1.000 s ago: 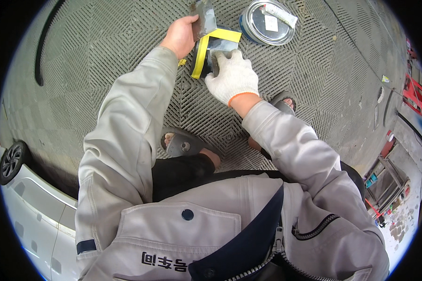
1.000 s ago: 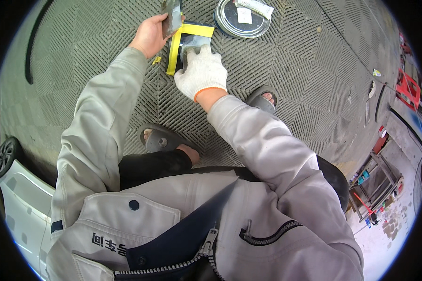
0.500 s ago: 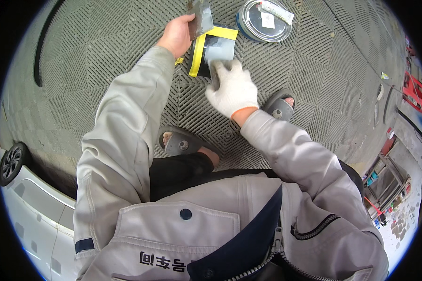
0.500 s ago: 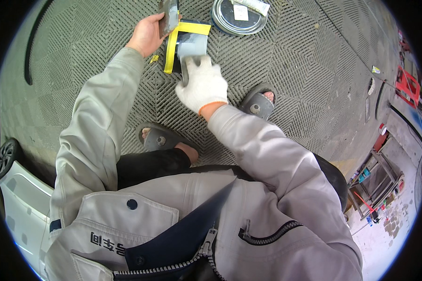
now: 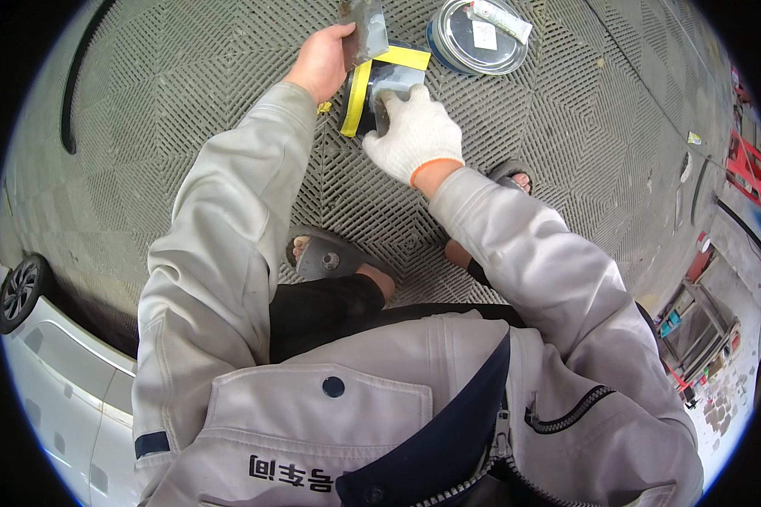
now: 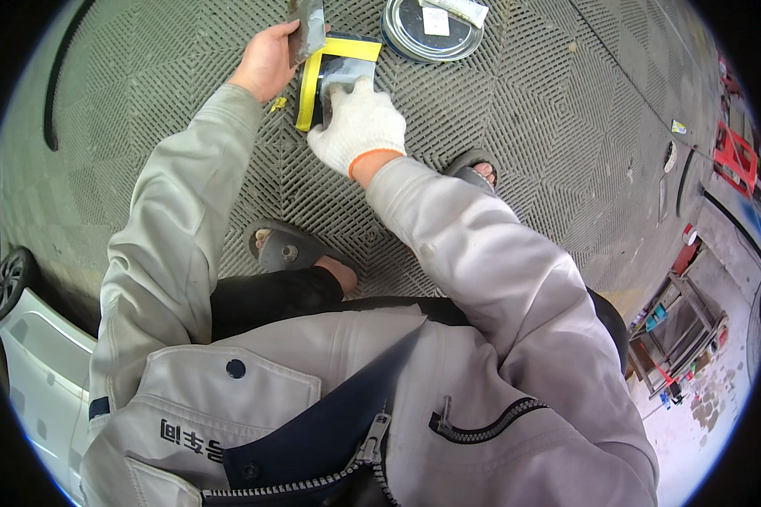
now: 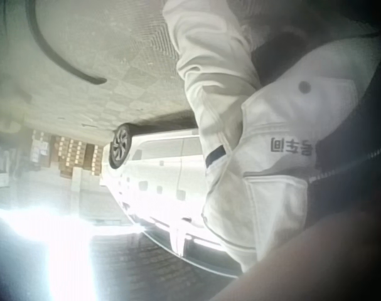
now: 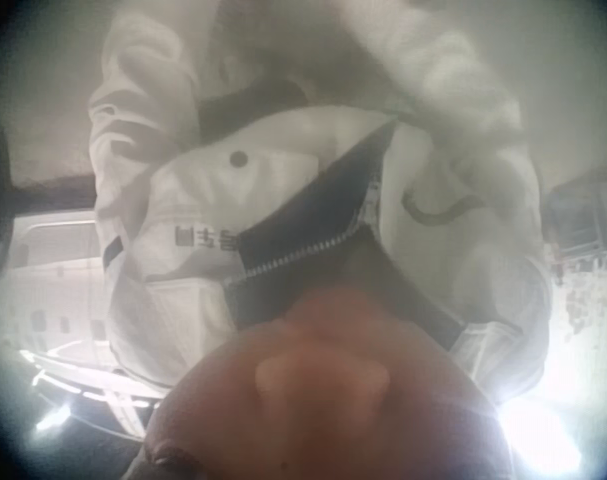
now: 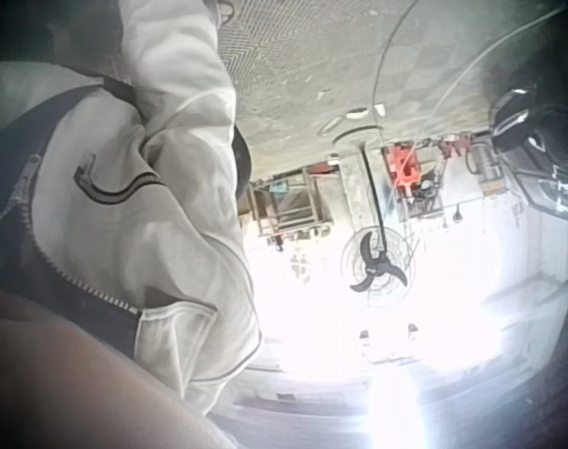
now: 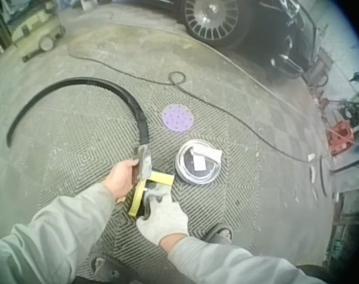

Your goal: The person applies a grey compound from a small packet onto a black rectangular panel using a small metal spatula. They spread the compound evenly across the surface of the panel, which is marked with yellow tape.

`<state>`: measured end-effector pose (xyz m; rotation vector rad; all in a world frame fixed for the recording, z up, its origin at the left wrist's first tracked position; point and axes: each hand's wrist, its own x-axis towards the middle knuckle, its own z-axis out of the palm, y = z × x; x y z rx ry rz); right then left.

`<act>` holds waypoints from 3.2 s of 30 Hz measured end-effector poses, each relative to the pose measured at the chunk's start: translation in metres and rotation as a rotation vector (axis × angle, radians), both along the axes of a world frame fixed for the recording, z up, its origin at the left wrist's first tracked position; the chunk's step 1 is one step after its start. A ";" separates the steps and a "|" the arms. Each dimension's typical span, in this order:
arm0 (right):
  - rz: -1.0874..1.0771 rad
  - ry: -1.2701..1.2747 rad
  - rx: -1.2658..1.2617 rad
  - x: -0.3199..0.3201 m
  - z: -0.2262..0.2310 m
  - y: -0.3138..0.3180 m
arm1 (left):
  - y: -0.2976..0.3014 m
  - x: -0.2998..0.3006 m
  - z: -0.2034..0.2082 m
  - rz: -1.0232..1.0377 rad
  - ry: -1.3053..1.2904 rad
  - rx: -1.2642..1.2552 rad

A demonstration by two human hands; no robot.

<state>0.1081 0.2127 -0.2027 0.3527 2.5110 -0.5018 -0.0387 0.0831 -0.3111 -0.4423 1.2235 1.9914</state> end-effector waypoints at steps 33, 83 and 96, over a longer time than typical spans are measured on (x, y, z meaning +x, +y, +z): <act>0.063 0.065 0.010 0.011 -0.011 0.012 | -0.001 -0.004 0.001 -0.003 -0.021 -0.024; -0.098 0.171 0.019 -0.005 -0.005 0.039 | -0.004 -0.006 -0.012 -0.027 -0.040 -0.022; 0.017 0.110 -0.027 0.024 -0.018 0.000 | -0.002 -0.003 -0.011 -0.018 -0.003 -0.040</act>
